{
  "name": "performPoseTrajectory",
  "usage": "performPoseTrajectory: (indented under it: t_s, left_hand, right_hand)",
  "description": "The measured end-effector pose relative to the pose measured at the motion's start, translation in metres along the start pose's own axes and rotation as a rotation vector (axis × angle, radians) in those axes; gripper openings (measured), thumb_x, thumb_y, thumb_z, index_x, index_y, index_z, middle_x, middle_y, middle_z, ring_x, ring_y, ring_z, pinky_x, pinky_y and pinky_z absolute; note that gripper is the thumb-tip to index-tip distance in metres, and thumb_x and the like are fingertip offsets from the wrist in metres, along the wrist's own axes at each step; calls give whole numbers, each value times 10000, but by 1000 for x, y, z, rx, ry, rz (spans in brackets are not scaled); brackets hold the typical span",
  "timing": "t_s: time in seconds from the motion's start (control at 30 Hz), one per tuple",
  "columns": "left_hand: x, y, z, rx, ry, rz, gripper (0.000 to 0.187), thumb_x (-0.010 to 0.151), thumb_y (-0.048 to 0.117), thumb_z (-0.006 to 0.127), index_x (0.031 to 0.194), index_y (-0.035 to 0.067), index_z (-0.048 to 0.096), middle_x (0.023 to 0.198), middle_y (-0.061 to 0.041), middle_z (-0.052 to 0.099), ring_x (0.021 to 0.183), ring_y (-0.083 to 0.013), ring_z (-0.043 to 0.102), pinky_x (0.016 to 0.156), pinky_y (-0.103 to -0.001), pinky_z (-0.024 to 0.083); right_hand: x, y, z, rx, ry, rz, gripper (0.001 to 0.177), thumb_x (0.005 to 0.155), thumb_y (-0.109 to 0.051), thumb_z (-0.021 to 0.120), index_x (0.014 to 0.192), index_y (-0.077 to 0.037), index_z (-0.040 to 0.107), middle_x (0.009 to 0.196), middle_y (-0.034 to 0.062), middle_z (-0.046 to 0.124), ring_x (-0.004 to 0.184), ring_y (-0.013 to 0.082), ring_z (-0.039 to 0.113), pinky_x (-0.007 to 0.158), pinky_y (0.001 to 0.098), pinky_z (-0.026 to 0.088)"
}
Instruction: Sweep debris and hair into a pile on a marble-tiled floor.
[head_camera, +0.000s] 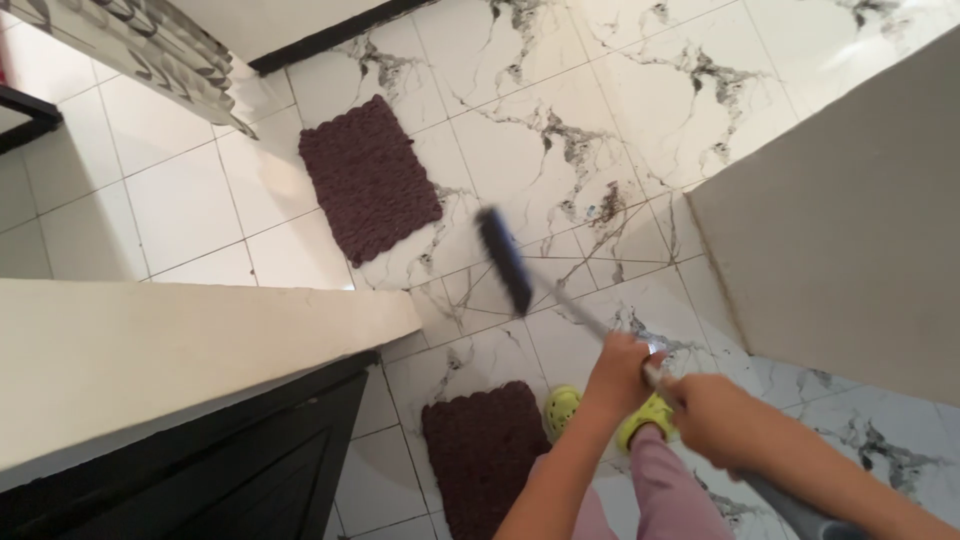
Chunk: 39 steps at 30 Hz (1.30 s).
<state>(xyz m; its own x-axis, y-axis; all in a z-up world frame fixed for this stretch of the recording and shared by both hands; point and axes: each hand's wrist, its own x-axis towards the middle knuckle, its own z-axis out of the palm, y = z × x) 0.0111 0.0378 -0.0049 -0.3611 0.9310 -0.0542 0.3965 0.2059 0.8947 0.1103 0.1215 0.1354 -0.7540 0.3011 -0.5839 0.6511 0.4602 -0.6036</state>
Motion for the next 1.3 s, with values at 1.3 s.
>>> performPoseTrajectory:
  t_s: [1.3]
  left_hand:
    - [25, 67, 66, 351, -500, 527, 423, 694, 89, 802, 1106, 142, 720, 1363, -79, 665, 1402, -338, 515, 1131, -448, 432]
  right_hand:
    - [-86, 146, 92, 1237, 455, 478, 411, 950, -130, 613, 1344, -16, 626, 551, 118, 550, 367, 240, 524, 333, 411, 414]
